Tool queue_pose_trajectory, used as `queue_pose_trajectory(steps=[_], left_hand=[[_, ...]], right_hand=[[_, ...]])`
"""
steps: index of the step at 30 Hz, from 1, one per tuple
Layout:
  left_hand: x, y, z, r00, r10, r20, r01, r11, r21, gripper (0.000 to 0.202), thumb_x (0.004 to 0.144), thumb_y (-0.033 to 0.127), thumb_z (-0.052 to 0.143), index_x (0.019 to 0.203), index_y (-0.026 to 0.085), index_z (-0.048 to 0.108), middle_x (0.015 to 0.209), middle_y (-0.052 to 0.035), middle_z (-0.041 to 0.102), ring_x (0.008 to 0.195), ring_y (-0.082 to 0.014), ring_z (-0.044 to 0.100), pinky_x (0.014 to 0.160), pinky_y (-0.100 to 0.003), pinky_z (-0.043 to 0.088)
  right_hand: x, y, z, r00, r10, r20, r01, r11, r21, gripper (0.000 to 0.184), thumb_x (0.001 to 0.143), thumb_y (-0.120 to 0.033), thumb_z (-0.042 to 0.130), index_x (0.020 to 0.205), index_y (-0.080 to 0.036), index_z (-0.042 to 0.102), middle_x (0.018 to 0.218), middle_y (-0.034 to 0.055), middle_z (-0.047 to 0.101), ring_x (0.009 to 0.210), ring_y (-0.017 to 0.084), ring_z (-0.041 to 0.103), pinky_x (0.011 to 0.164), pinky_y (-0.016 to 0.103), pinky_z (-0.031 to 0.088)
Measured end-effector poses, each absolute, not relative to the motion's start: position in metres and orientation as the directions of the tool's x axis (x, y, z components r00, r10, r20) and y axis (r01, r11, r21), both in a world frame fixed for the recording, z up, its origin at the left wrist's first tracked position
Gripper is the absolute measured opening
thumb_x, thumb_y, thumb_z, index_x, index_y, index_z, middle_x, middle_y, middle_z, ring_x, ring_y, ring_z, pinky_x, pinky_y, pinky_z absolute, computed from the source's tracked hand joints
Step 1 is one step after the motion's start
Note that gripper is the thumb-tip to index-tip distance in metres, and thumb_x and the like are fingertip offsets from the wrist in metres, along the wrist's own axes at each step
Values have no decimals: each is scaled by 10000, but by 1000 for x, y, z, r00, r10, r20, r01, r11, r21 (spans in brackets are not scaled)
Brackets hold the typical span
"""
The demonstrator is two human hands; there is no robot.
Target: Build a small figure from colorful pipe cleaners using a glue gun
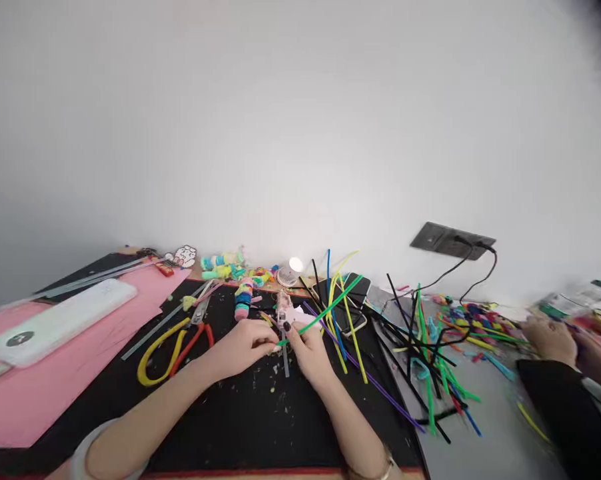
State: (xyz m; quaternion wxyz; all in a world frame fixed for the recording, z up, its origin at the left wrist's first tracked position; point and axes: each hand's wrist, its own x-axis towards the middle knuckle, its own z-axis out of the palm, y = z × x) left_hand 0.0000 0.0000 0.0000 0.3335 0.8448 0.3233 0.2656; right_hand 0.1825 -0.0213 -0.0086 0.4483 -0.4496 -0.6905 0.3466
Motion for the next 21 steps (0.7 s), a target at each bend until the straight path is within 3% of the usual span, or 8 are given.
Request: queue_pose_trajectory(steps=[6, 14, 18, 21], left_hand=[[2, -4, 3, 666, 713, 219, 364, -567, 739, 186, 854, 244, 525, 692, 172, 583, 716, -6, 551, 637, -129, 513, 598, -234, 369], [4, -8, 2, 676, 700, 232, 355, -585, 729, 296, 854, 230, 479, 590, 193, 349, 644, 29, 427, 604, -123, 412, 582, -246, 316], [4, -7, 3, 655, 715, 243, 329, -559, 761, 306, 864, 242, 467, 595, 197, 327, 649, 35, 406, 614, -125, 396, 591, -253, 315], [4, -5, 4, 598, 764, 245, 279, -484, 829, 296, 869, 277, 488, 606, 195, 380, 653, 39, 420, 616, -124, 415, 597, -252, 338]], right_hand=[[183, -25, -12, -226, 943, 245, 255, 300, -919, 416, 920, -443, 445, 597, -208, 330, 557, -59, 275, 538, 106, 260, 532, 250, 201], [179, -28, -6, -307, 931, 198, 196, 265, -944, 399, 908, -447, 463, 604, -194, 405, 560, -51, 332, 541, 105, 297, 525, 243, 233], [180, -27, -7, -201, 959, 202, 104, 226, -969, 399, 857, -421, 543, 562, -196, 395, 511, -68, 319, 486, 85, 264, 488, 238, 199], [181, -26, -7, -66, 983, 173, -58, 169, -984, 413, 817, -417, 592, 537, -201, 378, 473, -83, 302, 441, 67, 211, 454, 234, 157]])
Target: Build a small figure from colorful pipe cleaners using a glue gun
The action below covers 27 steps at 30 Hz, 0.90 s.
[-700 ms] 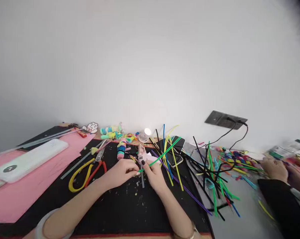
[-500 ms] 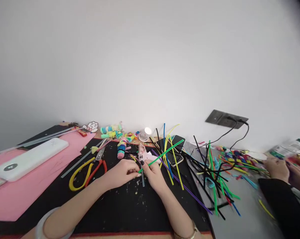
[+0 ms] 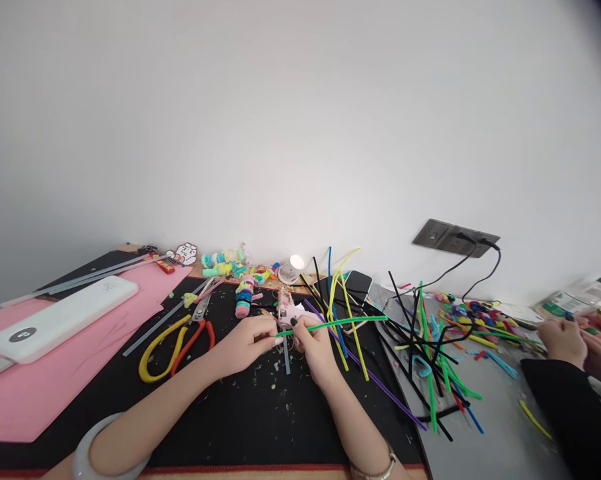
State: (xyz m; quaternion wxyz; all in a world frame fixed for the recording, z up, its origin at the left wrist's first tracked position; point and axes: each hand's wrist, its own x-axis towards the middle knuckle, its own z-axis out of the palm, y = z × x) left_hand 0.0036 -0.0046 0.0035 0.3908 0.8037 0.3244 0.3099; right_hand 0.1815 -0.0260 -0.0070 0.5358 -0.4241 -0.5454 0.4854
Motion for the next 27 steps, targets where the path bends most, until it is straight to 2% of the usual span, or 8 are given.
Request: queue_pose_trajectory(steps=[4, 7, 10, 13, 15, 17, 22, 27], left_hand=[[3, 0, 3, 503, 841, 198, 85, -276, 958, 299, 866, 382, 520, 642, 198, 449, 629, 42, 493, 576, -119, 498, 597, -256, 426], [2, 1, 3, 441, 890, 117, -30, -116, 993, 308, 839, 438, 575, 671, 199, 476, 615, 41, 542, 587, -127, 556, 613, -269, 487], [1, 1, 2, 423, 905, 46, -38, -33, 999, 286, 819, 429, 624, 706, 185, 527, 656, 21, 599, 646, -138, 618, 640, -269, 522], [0, 1, 2, 422, 905, 53, -48, -36, 998, 215, 802, 375, 661, 844, 185, 569, 719, 14, 639, 678, -155, 671, 644, -271, 543], [1, 1, 1, 411, 908, 75, -79, -47, 996, 254, 795, 337, 670, 979, 206, 554, 730, 30, 641, 669, -163, 690, 625, -272, 551], [1, 1, 1, 406, 909, 93, -93, -60, 994, 289, 795, 314, 666, 1040, 216, 547, 725, 38, 642, 651, -165, 698, 609, -269, 554], [1, 3, -2, 444, 889, 110, -52, -97, 994, 186, 793, 314, 658, 916, 175, 640, 738, -9, 693, 671, -177, 711, 614, -268, 562], [1, 4, -3, 414, 905, 98, -51, -85, 995, 201, 765, 307, 670, 910, 168, 678, 720, -22, 719, 666, -195, 720, 606, -283, 569]], right_hand=[[179, -26, -5, -17, 995, 103, -226, 96, -969, 429, 766, -422, 642, 513, -199, 376, 445, -94, 291, 414, 51, 170, 433, 232, 113], [177, -26, -5, -32, 997, 72, -243, 62, -968, 421, 744, -409, 662, 507, -192, 391, 443, -92, 309, 412, 46, 178, 434, 231, 111], [176, -26, -8, -23, 998, 63, -231, 56, -971, 412, 747, -410, 658, 514, -188, 401, 448, -88, 324, 414, 46, 189, 437, 232, 115], [178, -25, -9, -38, 997, 61, -207, 52, -977, 413, 760, -421, 645, 518, -188, 404, 452, -87, 328, 417, 47, 193, 439, 233, 120], [178, -26, -7, -52, 997, 56, -187, 46, -981, 408, 762, -419, 642, 519, -188, 409, 451, -87, 328, 419, 47, 197, 439, 231, 127], [177, -27, -6, -61, 997, 45, -172, 34, -984, 394, 753, -406, 647, 521, -189, 414, 442, -88, 330, 417, 48, 203, 438, 230, 129], [175, -29, -2, -80, 997, 25, -125, 15, -992, 373, 731, -394, 644, 517, -193, 414, 422, -88, 343, 402, 48, 215, 433, 228, 127], [176, -28, -5, -111, 994, 22, -85, 13, -996, 395, 735, -423, 652, 509, -193, 423, 417, -85, 323, 398, 53, 219, 428, 227, 130]])
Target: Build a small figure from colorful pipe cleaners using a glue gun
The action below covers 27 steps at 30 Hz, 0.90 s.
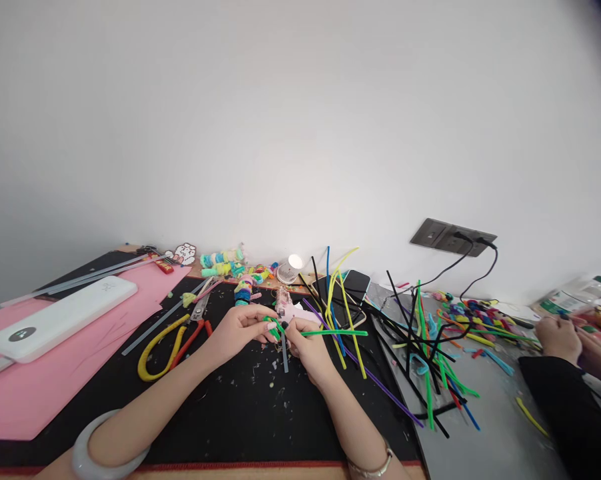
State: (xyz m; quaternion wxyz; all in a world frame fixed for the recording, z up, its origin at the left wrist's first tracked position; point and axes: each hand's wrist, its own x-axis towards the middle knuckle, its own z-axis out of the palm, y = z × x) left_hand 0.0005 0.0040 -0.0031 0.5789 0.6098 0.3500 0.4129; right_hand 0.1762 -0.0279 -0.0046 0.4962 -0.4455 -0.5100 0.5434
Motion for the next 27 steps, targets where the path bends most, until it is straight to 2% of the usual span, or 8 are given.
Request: queue_pose_trajectory(steps=[9, 17, 22, 27], left_hand=[[0, 4, 0, 372, 926, 58, -25, -53, 998, 213, 703, 357, 736, 779, 164, 685, 799, -53, 757, 736, -232, 735, 655, -325, 582], [-2, 5, -2, 355, 934, 38, -22, -32, 999, 253, 728, 403, 720, 725, 163, 640, 739, -38, 737, 743, -230, 732, 655, -317, 573], [-3, 3, 6, 308, 951, 35, -56, -19, 998, 312, 727, 455, 718, 787, 162, 629, 798, -54, 742, 765, -232, 728, 699, -335, 572], [-3, 4, 3, 342, 939, 34, -103, 2, 995, 309, 716, 375, 748, 934, 173, 664, 864, -45, 745, 778, -206, 719, 732, -327, 570]], right_hand=[[178, -26, -7, -108, 994, -10, -88, -19, -996, 442, 712, -487, 687, 519, -197, 416, 426, -81, 336, 400, 54, 228, 423, 228, 123], [178, -26, -7, -121, 993, -8, -156, -28, -987, 445, 705, -490, 706, 544, -191, 418, 442, -92, 336, 398, 41, 206, 425, 225, 108], [180, -24, -9, -88, 996, 23, -213, 4, -977, 451, 752, -502, 666, 554, -189, 410, 450, -95, 319, 399, 38, 185, 427, 230, 100], [180, -25, -8, -87, 996, 27, -235, 6, -972, 426, 764, -469, 662, 562, -188, 414, 449, -90, 330, 406, 44, 194, 431, 228, 110]])
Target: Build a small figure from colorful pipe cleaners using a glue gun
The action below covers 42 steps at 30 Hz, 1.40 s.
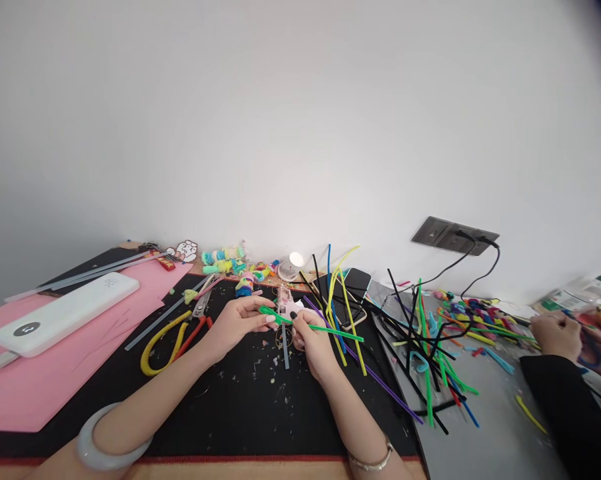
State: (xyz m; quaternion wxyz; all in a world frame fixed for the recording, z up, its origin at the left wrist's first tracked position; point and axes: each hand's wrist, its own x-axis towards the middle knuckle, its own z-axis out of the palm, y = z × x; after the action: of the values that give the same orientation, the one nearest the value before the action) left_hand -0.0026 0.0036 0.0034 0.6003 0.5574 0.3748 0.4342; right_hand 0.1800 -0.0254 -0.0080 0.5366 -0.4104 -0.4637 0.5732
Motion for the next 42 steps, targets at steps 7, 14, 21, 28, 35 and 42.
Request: queue_pose_trajectory(steps=[7, 14, 21, 28, 35, 42], left_hand=[[-3, 5, 2, 324, 944, 57, -43, -45, 998, 232, 725, 378, 736, 757, 157, 672, 652, -33, 719, 626, -179, 680, 641, -298, 545], [1, 2, 4, 292, 954, -72, -272, 155, 950, 356, 700, 378, 776, 969, 163, 687, 750, -10, 678, 701, -129, 631, 697, -257, 523], [5, -1, -2, 431, 893, -128, -239, 250, 938, 367, 739, 484, 728, 725, 120, 677, 656, -24, 626, 594, -100, 575, 594, -226, 494], [6, 0, -1, 441, 883, -161, -279, 305, 911, 341, 660, 429, 810, 706, 115, 685, 651, -21, 641, 597, -93, 579, 615, -223, 490], [6, 0, -4, 456, 873, -172, -303, 335, 892, 312, 684, 395, 799, 686, 128, 638, 606, 17, 592, 553, -74, 536, 596, -215, 471], [5, -2, 1, 443, 889, -114, -241, 240, 940, 323, 686, 406, 783, 668, 136, 605, 578, 33, 559, 511, -74, 492, 547, -219, 426]], right_hand=[[178, -28, -6, -128, 992, 15, -170, -7, -985, 443, 752, -514, 668, 569, -191, 426, 453, -80, 355, 409, 52, 223, 434, 225, 131], [175, -32, -3, -284, 959, 7, -165, -42, -985, 386, 806, -527, 618, 662, -189, 500, 493, -77, 383, 433, 68, 244, 435, 221, 133], [172, -32, -3, -293, 955, 34, -102, 4, -995, 426, 800, -564, 614, 657, -183, 486, 532, -67, 421, 464, 73, 300, 457, 219, 208], [170, -33, -2, -306, 951, 42, -86, 17, -996, 418, 804, -567, 612, 676, -182, 513, 520, -65, 416, 463, 78, 315, 462, 225, 219], [171, -31, -6, -339, 939, 52, -73, 29, -997, 414, 822, -545, 609, 667, -169, 530, 530, -52, 453, 468, 76, 336, 471, 221, 239], [172, -31, -7, -367, 927, 79, -23, 75, -997, 394, 844, -508, 593, 661, -162, 552, 534, -44, 466, 472, 78, 346, 485, 222, 246]])
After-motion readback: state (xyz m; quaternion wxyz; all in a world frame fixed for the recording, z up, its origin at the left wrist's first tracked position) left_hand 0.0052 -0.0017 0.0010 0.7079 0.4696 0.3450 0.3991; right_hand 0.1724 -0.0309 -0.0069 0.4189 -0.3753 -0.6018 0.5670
